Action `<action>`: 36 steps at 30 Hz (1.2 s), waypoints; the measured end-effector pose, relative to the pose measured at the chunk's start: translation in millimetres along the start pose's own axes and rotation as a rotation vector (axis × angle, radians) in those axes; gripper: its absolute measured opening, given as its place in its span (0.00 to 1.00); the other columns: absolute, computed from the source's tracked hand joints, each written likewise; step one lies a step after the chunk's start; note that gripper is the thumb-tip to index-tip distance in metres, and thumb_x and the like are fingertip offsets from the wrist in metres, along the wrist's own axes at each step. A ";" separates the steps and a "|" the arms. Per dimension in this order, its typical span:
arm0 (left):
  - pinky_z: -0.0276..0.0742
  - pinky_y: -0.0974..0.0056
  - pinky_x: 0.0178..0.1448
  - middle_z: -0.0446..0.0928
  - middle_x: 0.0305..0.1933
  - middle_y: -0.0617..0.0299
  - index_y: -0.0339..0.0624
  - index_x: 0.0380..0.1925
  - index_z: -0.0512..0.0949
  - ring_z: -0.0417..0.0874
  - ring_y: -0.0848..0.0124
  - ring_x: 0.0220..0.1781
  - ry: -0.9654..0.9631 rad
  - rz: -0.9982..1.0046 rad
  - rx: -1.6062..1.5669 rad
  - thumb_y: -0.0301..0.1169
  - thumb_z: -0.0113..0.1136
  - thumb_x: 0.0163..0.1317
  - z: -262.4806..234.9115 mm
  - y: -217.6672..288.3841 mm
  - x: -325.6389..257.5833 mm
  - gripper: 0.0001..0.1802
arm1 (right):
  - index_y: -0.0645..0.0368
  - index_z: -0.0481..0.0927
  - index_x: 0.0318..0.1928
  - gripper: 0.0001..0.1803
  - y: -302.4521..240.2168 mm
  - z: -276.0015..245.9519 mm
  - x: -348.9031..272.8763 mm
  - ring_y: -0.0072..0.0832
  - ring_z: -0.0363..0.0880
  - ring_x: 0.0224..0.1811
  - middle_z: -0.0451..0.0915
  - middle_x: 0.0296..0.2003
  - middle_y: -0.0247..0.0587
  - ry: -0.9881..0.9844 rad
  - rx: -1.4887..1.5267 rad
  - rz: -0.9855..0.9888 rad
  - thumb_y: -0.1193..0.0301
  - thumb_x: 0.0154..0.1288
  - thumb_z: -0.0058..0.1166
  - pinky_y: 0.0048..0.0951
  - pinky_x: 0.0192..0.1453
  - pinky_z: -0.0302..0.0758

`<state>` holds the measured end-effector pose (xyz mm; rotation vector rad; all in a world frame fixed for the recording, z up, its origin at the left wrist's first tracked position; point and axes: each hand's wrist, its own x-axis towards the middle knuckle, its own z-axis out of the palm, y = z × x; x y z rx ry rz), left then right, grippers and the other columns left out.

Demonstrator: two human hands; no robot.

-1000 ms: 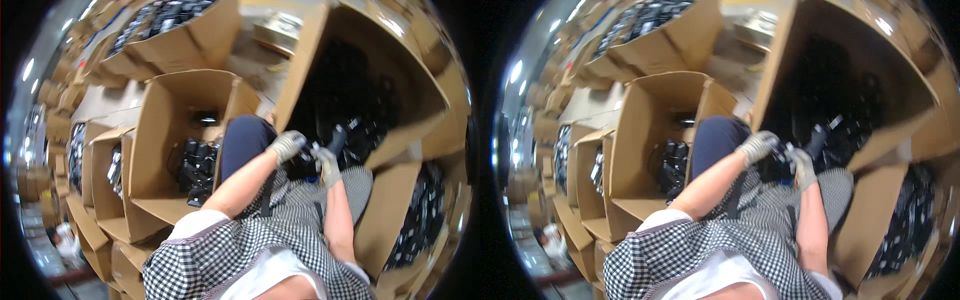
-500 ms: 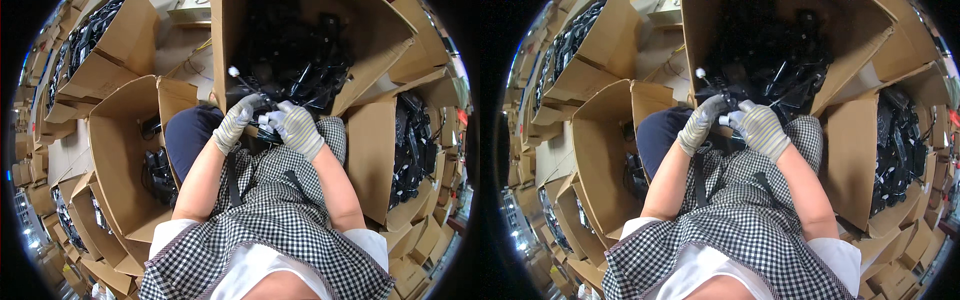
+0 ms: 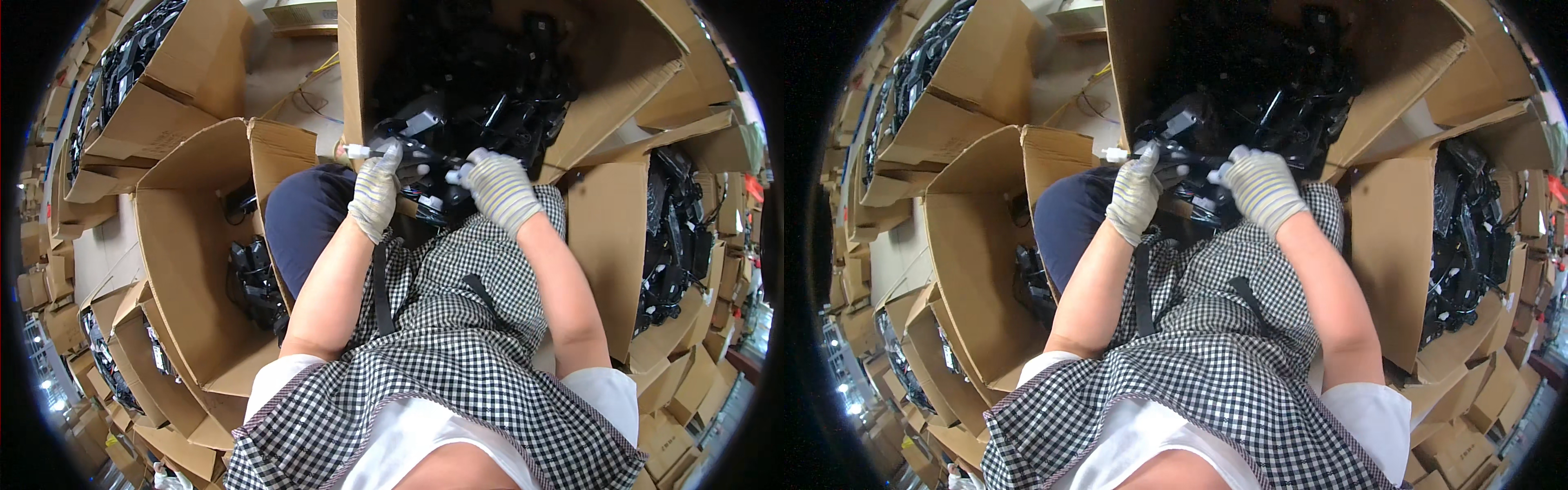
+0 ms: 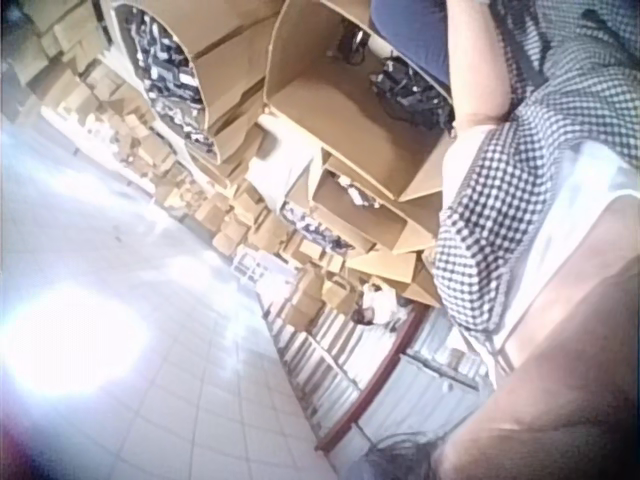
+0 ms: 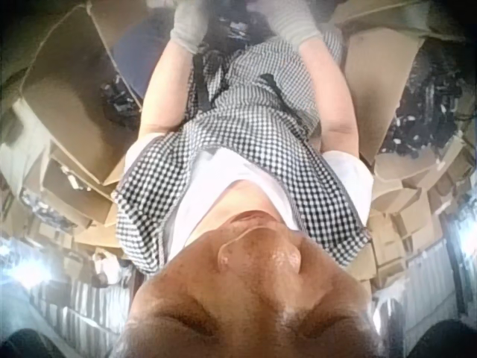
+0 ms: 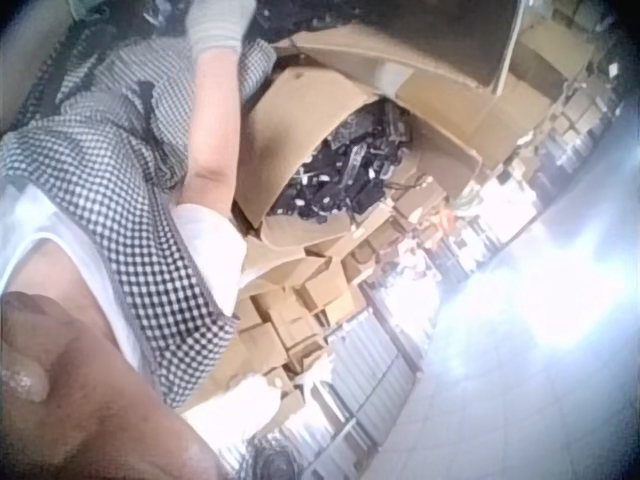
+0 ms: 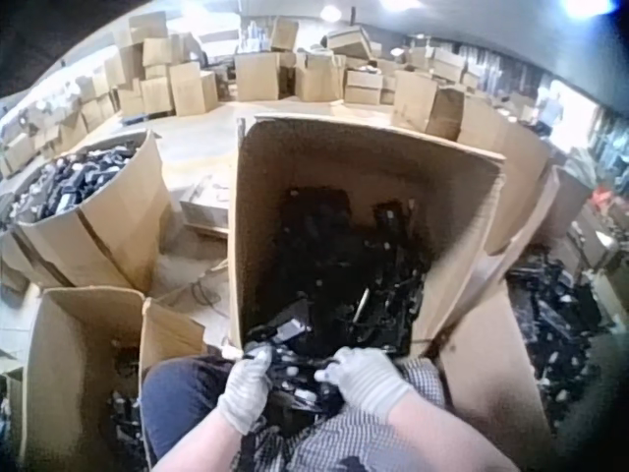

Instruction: Inspecting and organizing plastic component housings and wiring harnesses in a manufacturing environment.

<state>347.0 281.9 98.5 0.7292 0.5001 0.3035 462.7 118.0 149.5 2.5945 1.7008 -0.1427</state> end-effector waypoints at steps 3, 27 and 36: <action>0.78 0.60 0.49 0.80 0.40 0.58 0.39 0.43 0.77 0.81 0.68 0.42 0.009 0.006 0.101 0.42 0.55 0.66 -5.9 -1.2 2.2 0.17 | 0.51 0.83 0.33 0.09 22.4 -13.4 13.0 0.32 0.78 0.41 0.77 0.36 0.38 0.114 -0.129 -0.010 0.63 0.60 0.52 0.34 0.44 0.74; 0.71 0.56 0.33 0.76 0.24 0.48 0.40 0.38 0.79 0.79 0.49 0.29 -0.609 0.401 1.558 0.55 0.46 0.65 6.1 5.0 -17.0 0.27 | 0.58 0.81 0.35 0.17 -33.8 28.2 -68.8 0.16 0.64 0.17 0.69 0.17 0.29 0.152 1.718 0.656 0.56 0.66 0.53 0.19 0.23 0.61; 0.70 0.52 0.32 0.75 0.21 0.47 0.44 0.38 0.79 0.77 0.47 0.27 -0.704 0.227 1.814 0.60 0.41 0.64 2.0 -5.3 -19.5 0.31 | 0.50 0.81 0.39 0.14 -26.7 30.8 -70.0 0.44 0.79 0.32 0.81 0.28 0.45 0.260 0.621 0.338 0.58 0.66 0.46 0.43 0.36 0.73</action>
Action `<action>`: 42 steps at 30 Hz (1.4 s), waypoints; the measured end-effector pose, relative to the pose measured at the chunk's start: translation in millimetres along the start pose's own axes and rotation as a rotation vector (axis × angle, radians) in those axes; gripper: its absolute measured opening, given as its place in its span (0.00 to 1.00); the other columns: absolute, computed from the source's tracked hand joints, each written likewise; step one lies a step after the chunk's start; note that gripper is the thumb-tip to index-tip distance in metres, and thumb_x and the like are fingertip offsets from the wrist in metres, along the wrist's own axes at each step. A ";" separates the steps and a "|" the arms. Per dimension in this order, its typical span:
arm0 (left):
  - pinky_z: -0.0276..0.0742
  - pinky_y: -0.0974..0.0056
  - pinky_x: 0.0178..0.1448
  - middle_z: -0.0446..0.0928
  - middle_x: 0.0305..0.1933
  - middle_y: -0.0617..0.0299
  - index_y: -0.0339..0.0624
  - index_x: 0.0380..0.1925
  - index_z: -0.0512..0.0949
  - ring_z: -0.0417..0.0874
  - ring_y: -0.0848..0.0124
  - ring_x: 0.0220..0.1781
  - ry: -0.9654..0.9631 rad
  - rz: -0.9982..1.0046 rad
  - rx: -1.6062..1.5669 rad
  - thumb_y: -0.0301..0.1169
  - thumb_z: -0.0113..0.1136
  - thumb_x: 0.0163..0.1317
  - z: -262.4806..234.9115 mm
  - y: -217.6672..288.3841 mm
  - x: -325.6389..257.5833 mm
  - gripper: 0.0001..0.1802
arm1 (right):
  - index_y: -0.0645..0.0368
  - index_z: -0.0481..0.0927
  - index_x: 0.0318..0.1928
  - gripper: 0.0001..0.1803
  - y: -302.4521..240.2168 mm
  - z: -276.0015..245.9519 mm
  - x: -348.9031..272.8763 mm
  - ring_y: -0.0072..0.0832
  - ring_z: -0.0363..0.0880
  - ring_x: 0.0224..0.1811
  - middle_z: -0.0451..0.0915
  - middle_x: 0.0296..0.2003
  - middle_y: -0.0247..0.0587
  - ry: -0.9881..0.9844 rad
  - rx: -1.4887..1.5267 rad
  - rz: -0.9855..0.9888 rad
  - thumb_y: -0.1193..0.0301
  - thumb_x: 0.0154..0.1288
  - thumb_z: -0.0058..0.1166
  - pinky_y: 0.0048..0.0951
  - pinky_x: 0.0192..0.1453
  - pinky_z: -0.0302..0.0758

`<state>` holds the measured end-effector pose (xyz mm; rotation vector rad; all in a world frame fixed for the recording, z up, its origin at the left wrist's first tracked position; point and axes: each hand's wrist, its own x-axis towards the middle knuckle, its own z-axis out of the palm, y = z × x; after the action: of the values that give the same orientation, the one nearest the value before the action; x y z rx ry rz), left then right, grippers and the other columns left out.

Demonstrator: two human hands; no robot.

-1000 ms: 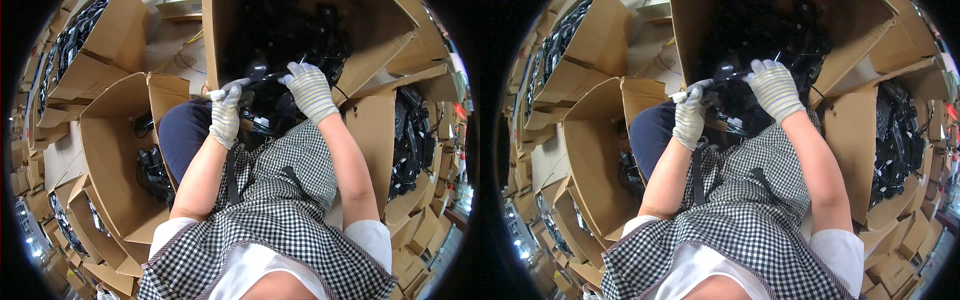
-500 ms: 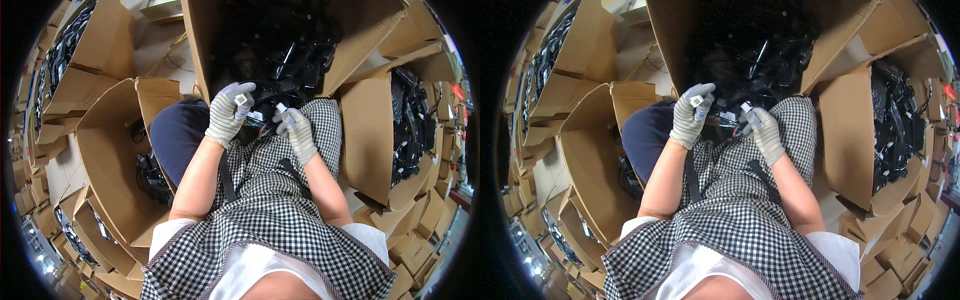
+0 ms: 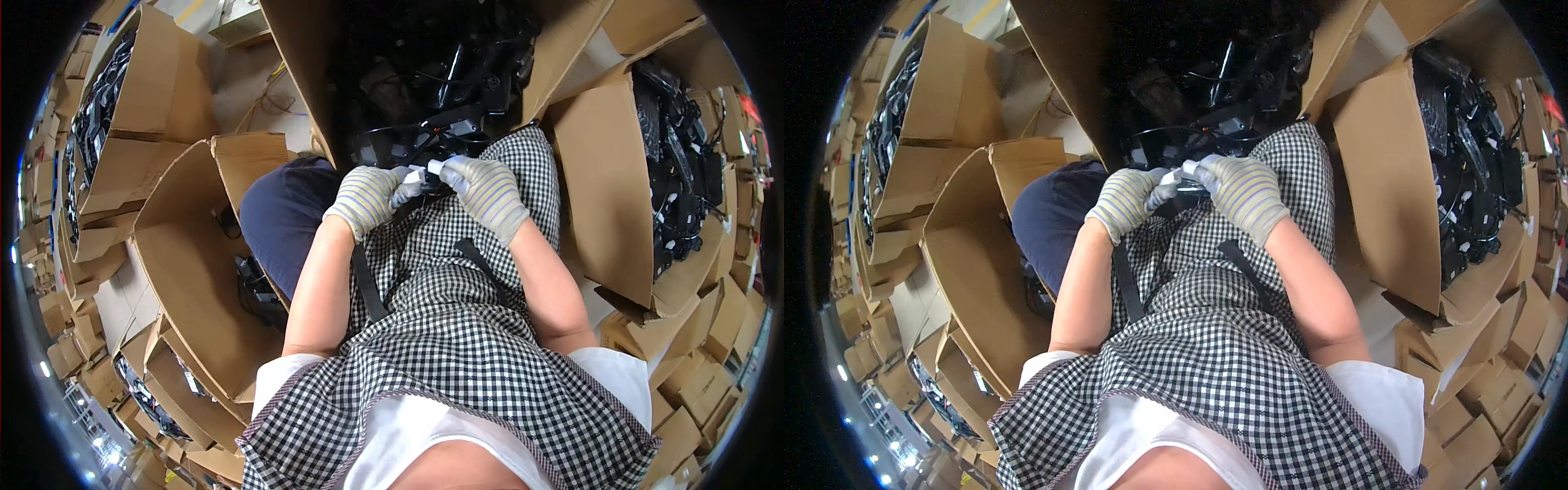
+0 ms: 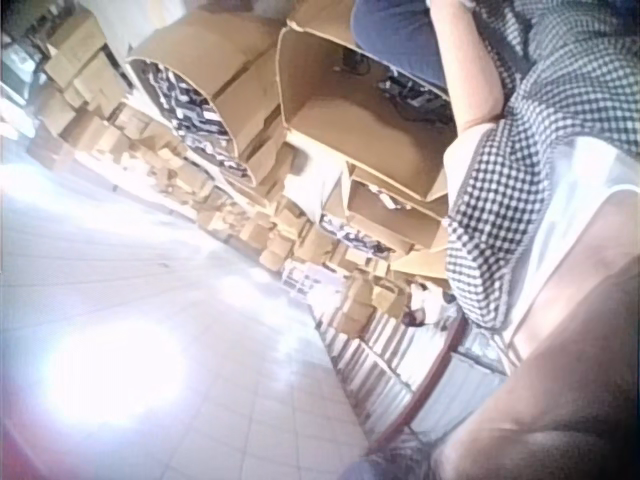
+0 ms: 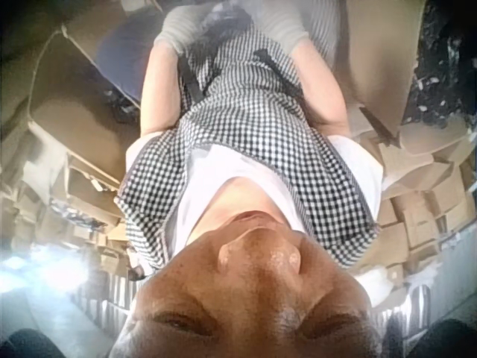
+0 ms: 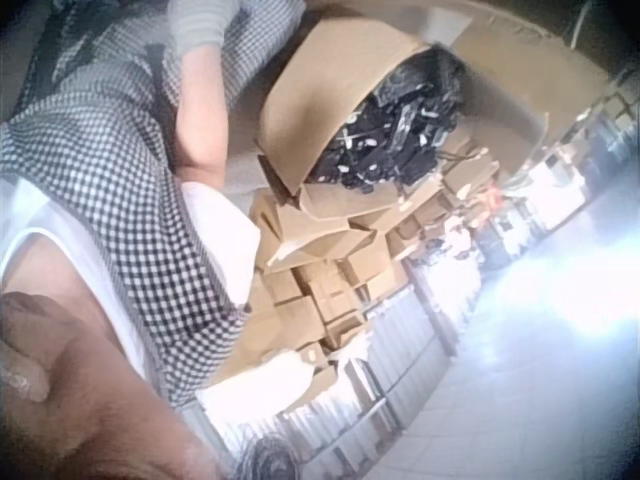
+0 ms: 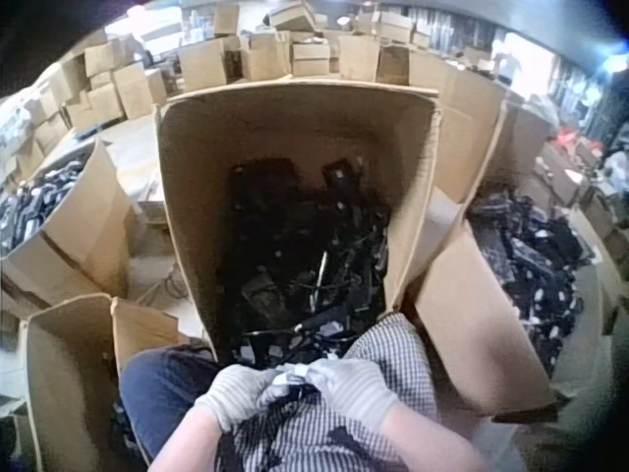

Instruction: Inspecting and organizing plastic component housings and wiring harnesses in a manufacturing environment.

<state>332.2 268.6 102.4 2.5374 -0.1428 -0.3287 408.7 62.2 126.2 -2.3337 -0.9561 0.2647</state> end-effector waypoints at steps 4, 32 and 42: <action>0.70 0.52 0.30 0.75 0.19 0.51 0.49 0.41 0.79 0.77 0.51 0.25 0.110 0.036 0.069 0.54 0.47 0.63 -6.1 13.3 3.1 0.23 | 0.56 0.82 0.31 0.13 9.0 10.2 -4.9 0.27 0.71 0.17 0.72 0.15 0.37 -0.160 0.562 0.309 0.62 0.66 0.51 0.27 0.29 0.70; 0.70 0.57 0.32 0.76 0.20 0.62 0.54 0.43 0.78 0.78 0.61 0.23 0.281 0.082 0.534 0.33 0.60 0.49 17.9 20.5 3.4 0.18 | 0.66 0.80 0.30 0.16 24.2 41.4 -17.1 0.09 0.52 0.09 0.60 0.10 0.21 -0.460 1.615 0.605 0.62 0.63 0.56 0.14 0.12 0.49; 0.74 0.60 0.54 0.77 0.48 0.52 0.41 0.55 0.73 0.79 0.60 0.50 0.065 -0.106 -0.279 0.39 0.63 0.54 -36.8 12.3 77.7 0.29 | 0.60 0.80 0.23 0.17 11.1 57.0 -12.4 0.16 0.58 0.12 0.66 0.11 0.28 -0.695 1.208 0.566 0.59 0.60 0.60 0.24 0.17 0.56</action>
<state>416.4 264.5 123.2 2.2796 0.0592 -0.2852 383.9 73.2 73.4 -1.2702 -0.1805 1.4706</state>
